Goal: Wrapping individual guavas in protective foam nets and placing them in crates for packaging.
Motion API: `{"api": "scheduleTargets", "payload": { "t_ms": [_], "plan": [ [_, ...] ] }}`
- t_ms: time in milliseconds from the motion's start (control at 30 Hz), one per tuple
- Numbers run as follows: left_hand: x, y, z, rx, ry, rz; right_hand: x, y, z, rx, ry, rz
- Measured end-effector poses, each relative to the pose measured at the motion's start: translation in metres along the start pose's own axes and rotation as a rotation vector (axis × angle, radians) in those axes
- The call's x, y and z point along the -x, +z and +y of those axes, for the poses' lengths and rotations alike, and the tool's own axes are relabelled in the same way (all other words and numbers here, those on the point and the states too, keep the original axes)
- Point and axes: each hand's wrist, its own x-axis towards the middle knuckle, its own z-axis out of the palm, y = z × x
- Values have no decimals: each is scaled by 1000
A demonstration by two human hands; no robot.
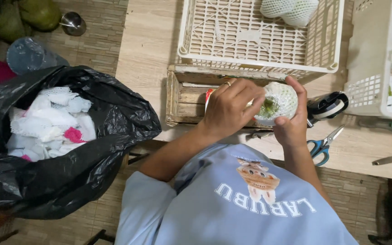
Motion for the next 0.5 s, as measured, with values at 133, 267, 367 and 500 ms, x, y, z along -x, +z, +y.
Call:
{"api": "scheduleTargets", "payload": {
  "t_ms": [133,267,367,500],
  "plan": [
    [1,3,-3,-12,65,-7,2,-8,8,-23,7,-26],
    [-8,-5,0,-31,152,52,5,-9,17,-34,17,-23],
    [-8,-6,-1,139,194,175,6,0,9,4,-7,-5],
    [-25,-33,10,233,266,239,4,-27,24,96,-64,7]
  ]
}}
